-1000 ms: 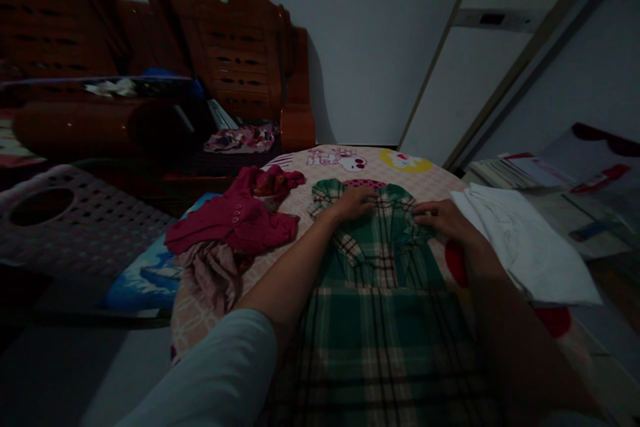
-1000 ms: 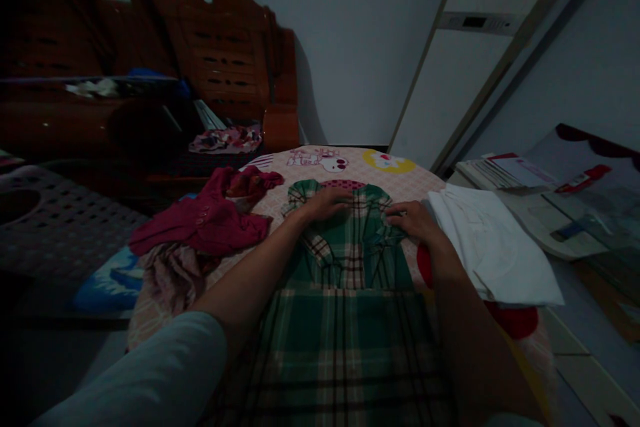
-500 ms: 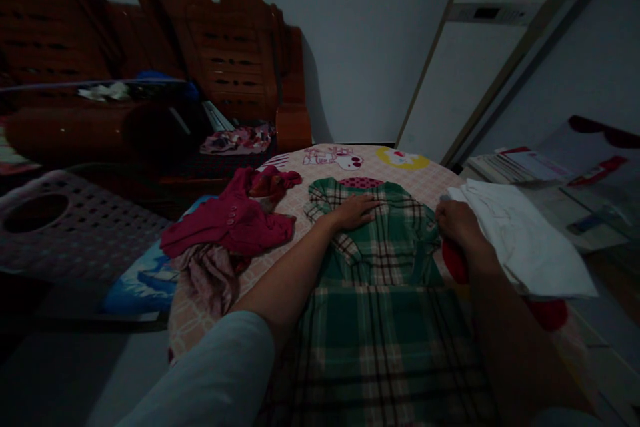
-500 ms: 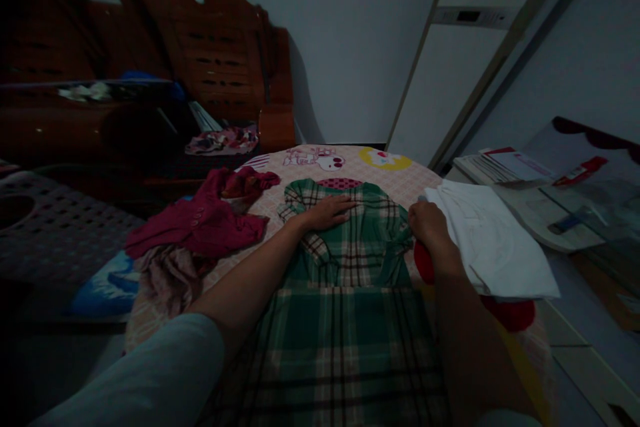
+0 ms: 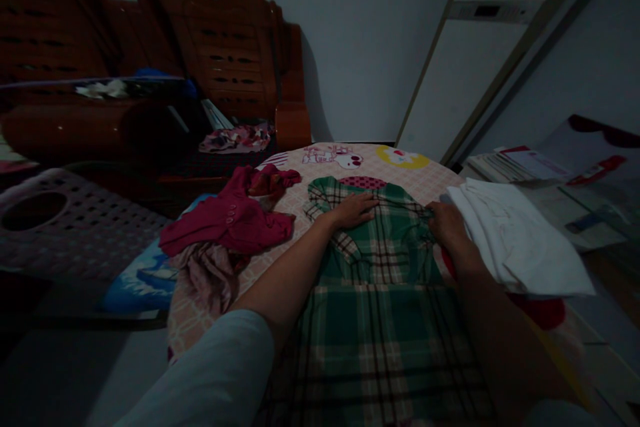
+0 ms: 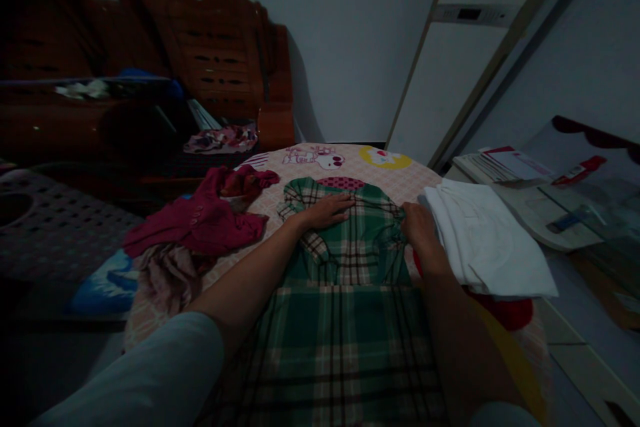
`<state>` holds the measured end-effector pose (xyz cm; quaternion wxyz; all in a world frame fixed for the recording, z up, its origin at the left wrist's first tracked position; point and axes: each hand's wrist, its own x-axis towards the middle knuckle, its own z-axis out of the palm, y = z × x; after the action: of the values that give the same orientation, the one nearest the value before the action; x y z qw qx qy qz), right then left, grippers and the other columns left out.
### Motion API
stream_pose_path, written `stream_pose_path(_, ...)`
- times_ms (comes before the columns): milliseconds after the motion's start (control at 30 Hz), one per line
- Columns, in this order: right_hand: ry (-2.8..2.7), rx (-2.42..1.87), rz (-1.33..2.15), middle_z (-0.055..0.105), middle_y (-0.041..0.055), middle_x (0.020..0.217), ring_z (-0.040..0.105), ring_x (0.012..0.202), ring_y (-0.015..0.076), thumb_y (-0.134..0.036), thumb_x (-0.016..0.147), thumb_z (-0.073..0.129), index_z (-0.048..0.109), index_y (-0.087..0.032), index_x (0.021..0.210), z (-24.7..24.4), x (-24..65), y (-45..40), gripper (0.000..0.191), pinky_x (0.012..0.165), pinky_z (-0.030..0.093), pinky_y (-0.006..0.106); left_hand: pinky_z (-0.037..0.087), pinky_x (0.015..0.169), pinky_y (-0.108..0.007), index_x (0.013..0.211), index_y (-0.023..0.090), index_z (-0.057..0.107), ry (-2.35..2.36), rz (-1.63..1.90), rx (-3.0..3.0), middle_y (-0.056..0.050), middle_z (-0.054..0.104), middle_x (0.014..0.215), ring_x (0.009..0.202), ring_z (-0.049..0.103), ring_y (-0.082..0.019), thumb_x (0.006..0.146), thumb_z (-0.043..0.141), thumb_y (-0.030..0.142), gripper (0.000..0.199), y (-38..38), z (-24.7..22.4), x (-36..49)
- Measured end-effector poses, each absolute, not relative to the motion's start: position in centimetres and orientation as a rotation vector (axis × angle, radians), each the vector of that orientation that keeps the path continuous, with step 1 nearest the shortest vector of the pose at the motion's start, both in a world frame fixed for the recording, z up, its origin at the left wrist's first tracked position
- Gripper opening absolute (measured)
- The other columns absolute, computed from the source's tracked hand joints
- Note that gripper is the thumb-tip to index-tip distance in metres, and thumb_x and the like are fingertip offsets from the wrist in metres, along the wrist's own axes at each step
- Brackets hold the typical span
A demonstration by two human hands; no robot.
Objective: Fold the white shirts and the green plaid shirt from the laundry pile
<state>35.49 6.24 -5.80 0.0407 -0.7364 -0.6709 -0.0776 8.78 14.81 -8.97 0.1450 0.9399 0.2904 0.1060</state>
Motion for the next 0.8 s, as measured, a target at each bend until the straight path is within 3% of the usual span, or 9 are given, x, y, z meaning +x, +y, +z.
stream_pose_path(67, -2.060, -2.230, -0.225, 0.072, 0.0157, 0.101, 0.065, 0.099, 0.0282, -0.006, 0.078, 0.052, 0.071, -0.011, 0.113, -5.2, 35.5, 6.0, 0.040, 0.089, 0.047, 0.036, 0.029, 0.117, -0.043, 0.145, 0.017, 0.047, 0.816, 0.361, 2.656, -0.013, 0.040, 0.155, 0.143, 0.037, -0.026, 0.095, 0.050, 0.033, 0.052, 15.1, -8.5, 8.4)
stream_pose_path(200, -2.085, -1.841, -0.039, 0.069, 0.0170, 0.117, 0.064, 0.107, 0.0297, -0.022, 0.082, 0.061, 0.071, -0.012, 0.114, -1.7, 34.1, 4.7, 0.034, 0.093, 0.049, 0.040, 0.041, 0.110, -0.034, 0.133, 0.017, 0.060, 0.938, 0.559, 2.475, -0.009, 0.060, 0.139, 0.127, 0.055, -0.022, 0.089, 0.059, 0.030, 0.045, 16.5, -6.5, 6.0)
stream_pose_path(367, -2.280, -1.244, 0.540, 0.075, 0.0071, 0.104, 0.069, 0.094, 0.0221, -0.034, 0.091, 0.059, 0.074, -0.020, 0.110, 1.6, 29.3, 2.3, 0.028, 0.086, 0.052, 0.035, 0.048, 0.101, -0.031, 0.123, 0.015, 0.067, 1.559, 0.823, 2.127, -0.008, 0.070, 0.123, 0.113, 0.065, -0.021, 0.083, 0.058, 0.015, 0.040, 17.9, -5.0, 1.5)
stream_pose_path(500, -2.414, -0.988, 0.608, 0.073, 0.0080, 0.100, 0.067, 0.092, 0.0208, -0.032, 0.091, 0.062, 0.074, -0.019, 0.105, -0.5, 24.5, 1.6, 0.022, 0.083, 0.051, 0.034, 0.047, 0.101, -0.033, 0.117, 0.012, 0.071, 1.955, 0.727, 2.001, -0.014, 0.070, 0.120, 0.113, 0.064, -0.025, 0.082, 0.056, 0.013, 0.037, 17.8, -5.4, -0.8)
stream_pose_path(667, -2.660, -0.964, 0.478, 0.067, 0.0111, 0.104, 0.061, 0.097, 0.0238, -0.030, 0.083, 0.074, 0.066, -0.015, 0.111, -4.4, 21.0, 1.2, 0.032, 0.084, 0.048, 0.036, 0.049, 0.094, -0.031, 0.097, 0.013, 0.077, 1.941, 0.636, 2.003, -0.014, 0.075, 0.099, 0.099, 0.068, -0.025, 0.083, 0.059, 0.021, 0.024, 17.7, -5.7, -1.6)
stream_pose_path(800, -2.725, -1.041, 0.342, 0.064, 0.0115, 0.103, 0.058, 0.098, 0.0234, -0.011, 0.085, 0.062, 0.064, -0.015, 0.107, -5.6, 20.4, 1.0, 0.022, 0.085, 0.047, 0.035, 0.051, 0.085, -0.030, 0.087, 0.014, 0.078, 1.925, 0.549, 1.957, -0.013, 0.075, 0.092, 0.090, 0.068, -0.026, 0.079, 0.065, 0.027, 0.020, 17.9, -5.8, -1.7)
